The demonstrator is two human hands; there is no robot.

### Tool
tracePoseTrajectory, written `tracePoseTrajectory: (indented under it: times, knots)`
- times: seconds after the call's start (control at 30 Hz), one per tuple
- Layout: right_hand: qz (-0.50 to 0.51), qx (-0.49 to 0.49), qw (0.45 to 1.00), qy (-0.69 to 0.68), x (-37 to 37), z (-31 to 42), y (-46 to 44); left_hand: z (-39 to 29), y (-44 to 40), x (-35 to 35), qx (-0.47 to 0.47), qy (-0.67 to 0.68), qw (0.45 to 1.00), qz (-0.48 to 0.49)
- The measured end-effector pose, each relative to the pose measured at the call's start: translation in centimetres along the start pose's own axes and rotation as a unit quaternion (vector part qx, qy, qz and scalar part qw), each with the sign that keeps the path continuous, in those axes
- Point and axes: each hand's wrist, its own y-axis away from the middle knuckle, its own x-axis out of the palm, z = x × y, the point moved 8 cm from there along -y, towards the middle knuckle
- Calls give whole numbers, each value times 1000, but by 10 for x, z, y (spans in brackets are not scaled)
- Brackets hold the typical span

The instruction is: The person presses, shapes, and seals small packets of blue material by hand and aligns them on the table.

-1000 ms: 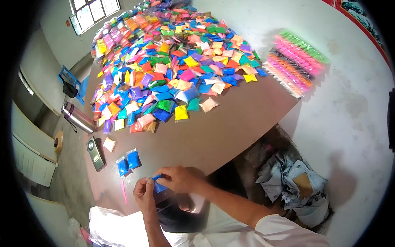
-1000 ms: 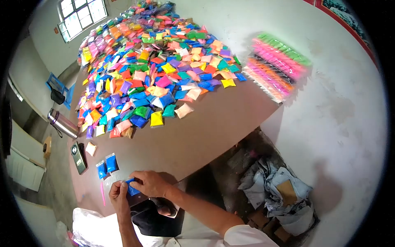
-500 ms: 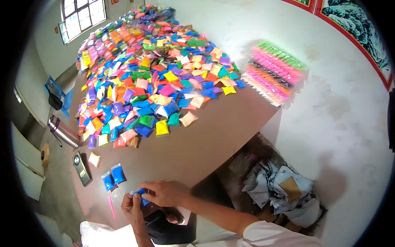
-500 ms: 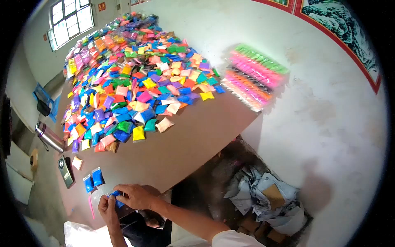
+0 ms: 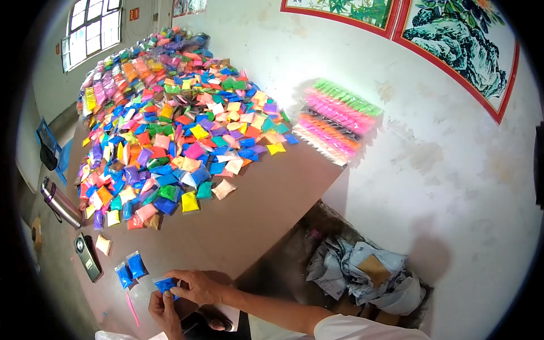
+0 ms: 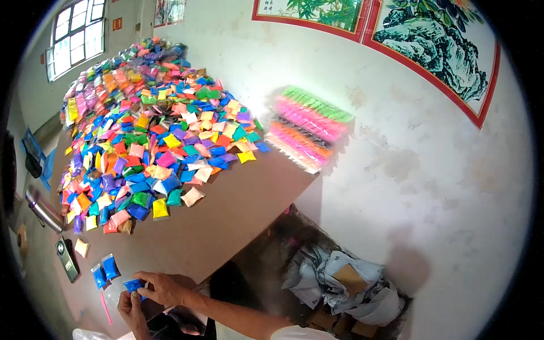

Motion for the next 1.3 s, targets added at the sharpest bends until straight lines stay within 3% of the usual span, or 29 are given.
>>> tracePoseTrajectory:
  times: [0.07,0.17,0.3,0.5,0.7,0.77,0.87,1.1,1.17,1.3]
  knots:
    - [4,8,994,-105,12,-24,-2,-8,0,4,88,122,989,-14]
    - [-34,-10,985,-170,7,-26,-2,-18,5,11,69,151,986,13]
    - [-56,3,982,-181,6,-28,-3,-14,4,8,65,145,987,25]
    - [-36,-18,995,-91,4,-14,-3,-5,1,3,83,148,986,7]
    - [-4,10,985,-175,6,-19,-4,-35,7,6,70,175,982,17]
    - [-3,-18,997,-74,3,-9,-2,-27,4,6,77,146,986,29]
    - [-13,-13,999,-33,-1,0,0,-21,4,5,94,155,983,17]
    - [-20,9,995,-100,1,-7,0,-28,7,3,50,142,988,19]
    - [-35,-31,997,-66,0,-10,0,-44,8,2,85,143,986,-2]
    - [-10,-60,998,33,-1,1,0,-25,5,3,54,165,985,10]
